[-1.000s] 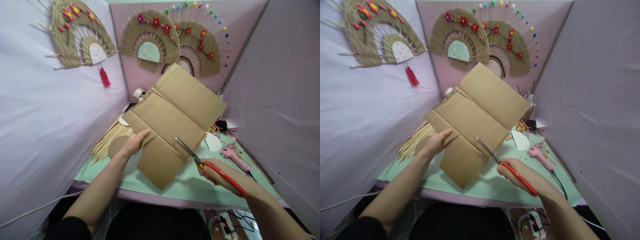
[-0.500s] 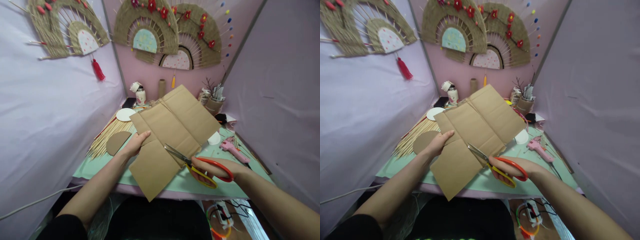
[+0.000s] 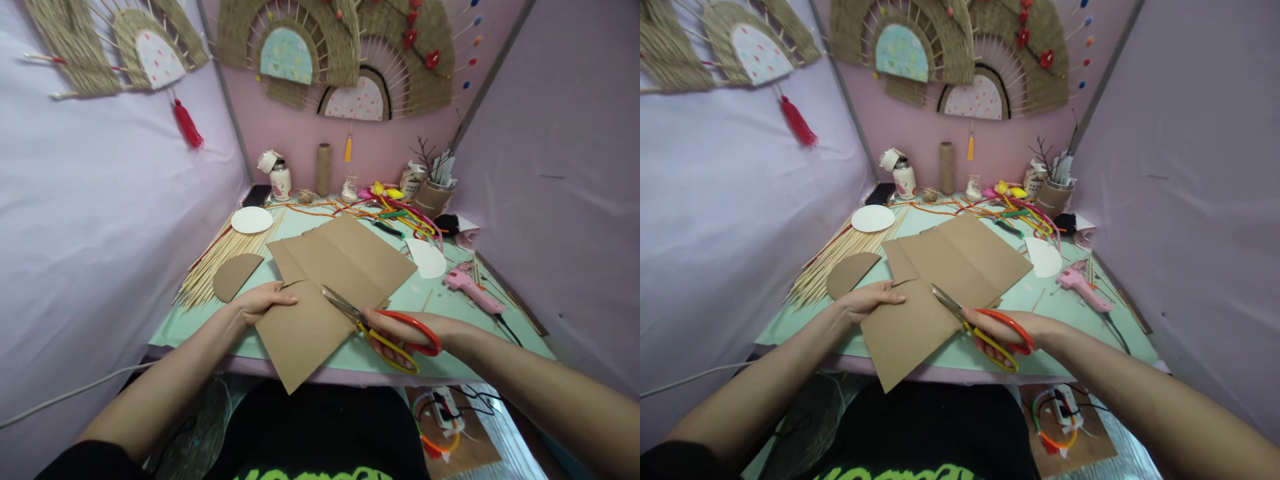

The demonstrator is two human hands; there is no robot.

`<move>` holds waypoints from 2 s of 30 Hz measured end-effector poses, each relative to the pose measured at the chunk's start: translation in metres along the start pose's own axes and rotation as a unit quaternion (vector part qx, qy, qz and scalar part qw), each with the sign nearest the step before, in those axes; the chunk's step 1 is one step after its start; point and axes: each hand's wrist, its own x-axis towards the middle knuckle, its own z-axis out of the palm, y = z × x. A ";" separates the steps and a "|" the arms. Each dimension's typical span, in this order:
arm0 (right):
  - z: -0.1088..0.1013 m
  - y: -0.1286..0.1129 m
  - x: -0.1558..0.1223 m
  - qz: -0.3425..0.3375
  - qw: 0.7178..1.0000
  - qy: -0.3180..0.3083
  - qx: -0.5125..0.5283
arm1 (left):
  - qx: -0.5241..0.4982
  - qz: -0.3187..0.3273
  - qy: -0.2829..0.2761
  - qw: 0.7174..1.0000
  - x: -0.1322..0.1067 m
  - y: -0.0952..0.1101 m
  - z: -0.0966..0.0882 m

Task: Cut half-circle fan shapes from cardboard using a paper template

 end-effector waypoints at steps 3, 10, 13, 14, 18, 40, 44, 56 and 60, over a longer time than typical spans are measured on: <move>0.002 -0.009 -0.009 -0.018 1.000 0.013 -0.012 | -0.036 0.030 -0.011 0.999 -0.001 -0.001 0.002; 0.013 -0.014 -0.010 -0.030 0.995 0.070 -0.069 | 0.008 0.072 -0.041 0.997 -0.002 -0.001 0.014; 0.023 -0.009 -0.004 -0.041 0.992 0.096 -0.075 | 0.025 0.081 -0.037 0.996 -0.004 -0.003 0.019; 0.026 -0.009 -0.003 -0.054 0.990 0.099 -0.079 | 0.028 0.081 -0.035 0.996 -0.005 -0.004 0.020; 0.035 -0.011 -0.002 -0.101 0.987 0.102 -0.077 | 0.041 0.077 -0.046 0.995 -0.006 -0.009 0.023; 0.043 -0.023 0.020 -0.102 0.975 0.182 -0.074 | 0.076 0.117 -0.052 0.989 -0.004 -0.001 0.024; 0.041 -0.028 0.023 -0.087 0.974 0.198 -0.073 | 0.089 0.117 -0.042 0.988 -0.003 0.006 0.019; 0.023 -0.031 0.036 -0.067 0.981 0.173 -0.047 | 0.126 0.091 -0.011 0.988 -0.031 0.014 -0.002; 0.020 -0.034 0.040 -0.026 0.991 0.127 0.029 | 0.055 0.136 0.062 0.987 -0.046 -0.003 -0.016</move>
